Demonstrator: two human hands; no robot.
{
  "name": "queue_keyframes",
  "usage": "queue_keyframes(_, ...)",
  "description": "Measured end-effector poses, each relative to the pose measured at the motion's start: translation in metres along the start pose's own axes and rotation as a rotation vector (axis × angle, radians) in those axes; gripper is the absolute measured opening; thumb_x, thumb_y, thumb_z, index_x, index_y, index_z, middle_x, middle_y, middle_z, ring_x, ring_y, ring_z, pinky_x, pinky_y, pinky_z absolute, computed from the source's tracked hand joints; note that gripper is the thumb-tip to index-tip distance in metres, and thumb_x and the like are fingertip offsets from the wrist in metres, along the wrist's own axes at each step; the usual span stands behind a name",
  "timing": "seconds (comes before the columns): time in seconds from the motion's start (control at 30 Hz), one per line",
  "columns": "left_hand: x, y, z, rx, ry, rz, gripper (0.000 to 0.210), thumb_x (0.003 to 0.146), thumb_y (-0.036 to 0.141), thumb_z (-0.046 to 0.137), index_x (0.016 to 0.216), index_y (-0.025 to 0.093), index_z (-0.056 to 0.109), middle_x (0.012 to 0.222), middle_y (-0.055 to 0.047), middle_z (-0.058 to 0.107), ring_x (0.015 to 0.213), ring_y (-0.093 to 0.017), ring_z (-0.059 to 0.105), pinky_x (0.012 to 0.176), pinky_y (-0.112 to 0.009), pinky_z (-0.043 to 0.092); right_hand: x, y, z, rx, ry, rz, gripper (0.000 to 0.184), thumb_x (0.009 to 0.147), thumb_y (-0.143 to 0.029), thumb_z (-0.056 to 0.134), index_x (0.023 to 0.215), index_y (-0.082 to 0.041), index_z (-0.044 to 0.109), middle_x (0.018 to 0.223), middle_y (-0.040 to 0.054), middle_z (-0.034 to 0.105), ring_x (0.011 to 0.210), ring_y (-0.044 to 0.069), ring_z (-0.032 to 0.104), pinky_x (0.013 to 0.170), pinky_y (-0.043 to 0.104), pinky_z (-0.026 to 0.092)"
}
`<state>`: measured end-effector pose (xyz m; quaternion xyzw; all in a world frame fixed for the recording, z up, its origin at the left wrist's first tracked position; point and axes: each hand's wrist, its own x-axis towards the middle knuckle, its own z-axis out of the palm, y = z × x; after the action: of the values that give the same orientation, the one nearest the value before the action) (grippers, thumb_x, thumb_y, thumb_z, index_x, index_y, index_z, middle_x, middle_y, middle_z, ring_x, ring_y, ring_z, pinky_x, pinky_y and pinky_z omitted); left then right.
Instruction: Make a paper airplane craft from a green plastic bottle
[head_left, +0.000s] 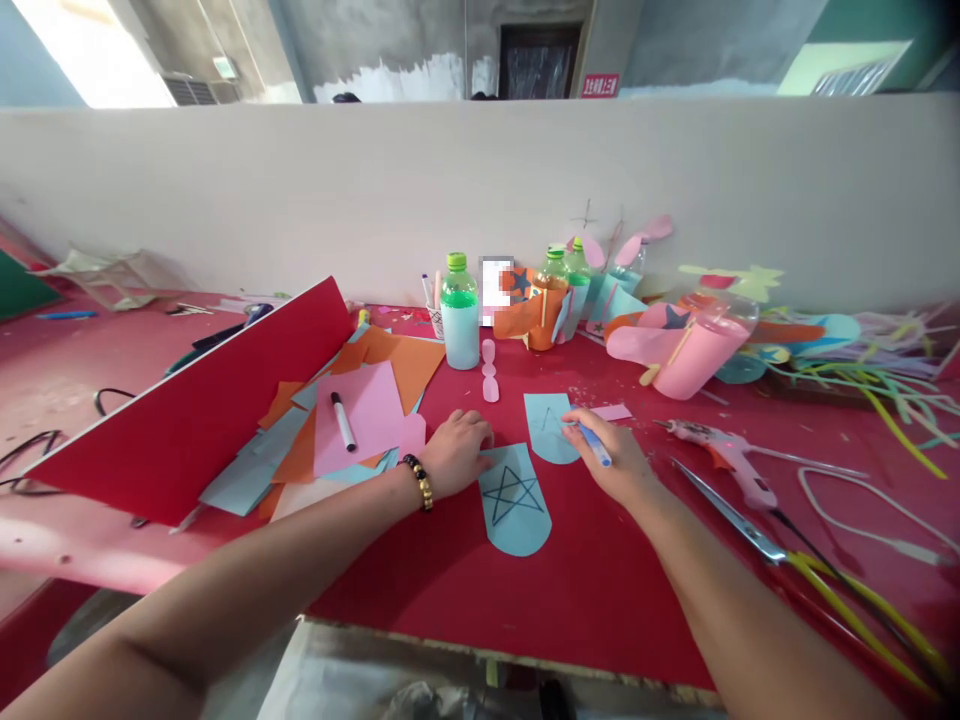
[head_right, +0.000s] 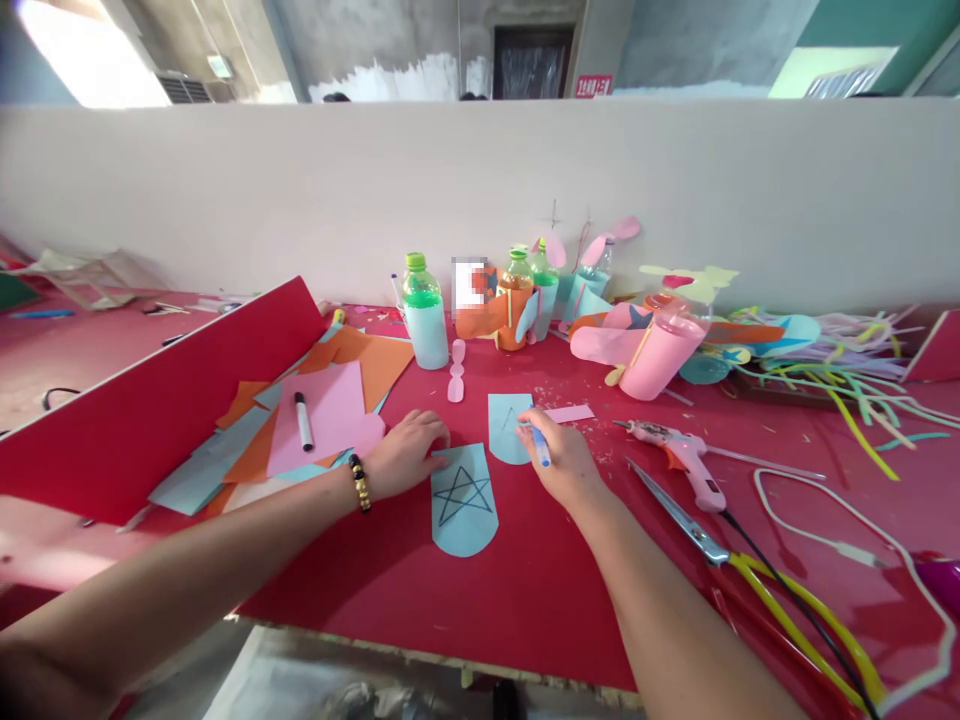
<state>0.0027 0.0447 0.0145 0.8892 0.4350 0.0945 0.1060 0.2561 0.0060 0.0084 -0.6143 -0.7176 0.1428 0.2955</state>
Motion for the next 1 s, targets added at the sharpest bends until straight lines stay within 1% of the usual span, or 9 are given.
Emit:
queue_keyframes(0.1, 0.011, -0.008, -0.007, 0.023, -0.047, -0.039, 0.007, 0.078, 0.018, 0.062, 0.085, 0.020, 0.061, 0.086, -0.004, 0.065, 0.086, -0.021, 0.059, 0.074, -0.031, 0.046, 0.000, 0.000, -0.002, -0.023, -0.015, -0.055, 0.027, 0.093, -0.041, 0.045, 0.102, -0.024, 0.063, 0.077, 0.0046, 0.071, 0.070, 0.021, 0.067, 0.059, 0.027, 0.044)
queue_keyframes(0.23, 0.034, -0.035, -0.025, 0.067, -0.012, -0.083, 0.007, 0.078, 0.015, 0.058, 0.082, 0.020, 0.062, 0.081, -0.004, 0.066, 0.082, -0.021, 0.061, 0.072, -0.030, 0.046, -0.003, -0.004, -0.007, -0.041, -0.082, -0.138, 0.025, 0.092, -0.039, 0.046, 0.102, -0.025, 0.064, 0.079, 0.0037, 0.071, 0.069, 0.021, 0.066, 0.060, 0.027, 0.043)
queue_keyframes(0.33, 0.044, -0.043, -0.038, 0.104, 0.041, -0.099, 0.011, 0.078, 0.015, 0.057, 0.087, 0.018, 0.064, 0.088, -0.007, 0.067, 0.091, -0.024, 0.060, 0.080, -0.034, 0.046, -0.007, -0.010, -0.014, 0.017, -0.143, -0.186, 0.023, 0.091, -0.038, 0.048, 0.101, -0.026, 0.065, 0.080, 0.0032, 0.071, 0.069, 0.020, 0.066, 0.061, 0.028, 0.044)
queue_keyframes(0.4, 0.040, -0.033, -0.041, 0.115, 0.085, -0.070, 0.020, 0.080, 0.017, 0.058, 0.099, 0.017, 0.063, 0.103, -0.010, 0.065, 0.102, -0.027, 0.056, 0.089, -0.038, 0.045, -0.009, -0.013, -0.019, 0.062, -0.186, -0.200, 0.022, 0.090, -0.038, 0.050, 0.102, -0.027, 0.066, 0.080, 0.0034, 0.072, 0.071, 0.021, 0.067, 0.062, 0.028, 0.046)
queue_keyframes(0.47, 0.027, -0.011, -0.035, 0.101, 0.096, 0.004, 0.024, 0.084, 0.020, 0.057, 0.107, 0.019, 0.062, 0.112, -0.008, 0.063, 0.109, -0.024, 0.053, 0.096, -0.036, 0.042, -0.011, -0.014, -0.022, 0.091, -0.223, -0.207, 0.023, 0.090, -0.039, 0.052, 0.102, -0.028, 0.067, 0.081, 0.0038, 0.072, 0.074, 0.022, 0.068, 0.064, 0.029, 0.048)
queue_keyframes(0.57, 0.002, 0.025, -0.016, 0.023, 0.045, 0.253, 0.026, 0.089, 0.021, 0.053, 0.114, 0.021, 0.059, 0.115, -0.005, 0.063, 0.109, -0.021, 0.053, 0.098, -0.034, 0.042, -0.010, -0.012, -0.022, 0.147, -0.224, -0.164, 0.024, 0.090, -0.041, 0.052, 0.104, -0.028, 0.066, 0.087, 0.0039, 0.073, 0.078, 0.022, 0.069, 0.068, 0.030, 0.050)
queue_keyframes(0.67, -0.015, 0.044, 0.003, -0.007, 0.018, 0.280, 0.034, 0.091, 0.029, 0.054, 0.124, 0.021, 0.054, 0.127, -0.008, 0.056, 0.115, -0.024, 0.049, 0.099, -0.037, 0.043, -0.006, -0.008, -0.016, 0.307, -0.132, -0.036, 0.031, 0.092, -0.044, 0.050, 0.114, -0.025, 0.062, 0.087, 0.0043, 0.072, 0.082, 0.021, 0.069, 0.073, 0.031, 0.052)
queue_keyframes(0.83, -0.022, 0.039, 0.012, -0.009, -0.044, 0.303, 0.040, 0.089, 0.042, 0.057, 0.128, 0.036, 0.052, 0.141, -0.006, 0.040, 0.128, -0.029, 0.038, 0.105, -0.046, 0.037, 0.002, 0.003, -0.001, 0.557, 0.054, 0.066, 0.038, 0.093, -0.049, 0.044, 0.107, -0.021, 0.066, 0.079, 0.0033, 0.066, 0.076, 0.017, 0.065, 0.073, 0.029, 0.052)
queue_keyframes(1.0, -0.026, 0.030, 0.011, -0.028, -0.119, 0.343, 0.041, 0.090, 0.046, 0.053, 0.131, 0.044, 0.048, 0.150, -0.007, 0.026, 0.134, -0.037, 0.029, 0.103, -0.052, 0.035, 0.006, 0.003, 0.007, 0.508, 0.019, 0.097, 0.019, 0.089, -0.039, 0.054, 0.091, -0.022, 0.061, 0.071, -0.0005, 0.065, 0.071, 0.016, 0.062, 0.069, 0.027, 0.049)
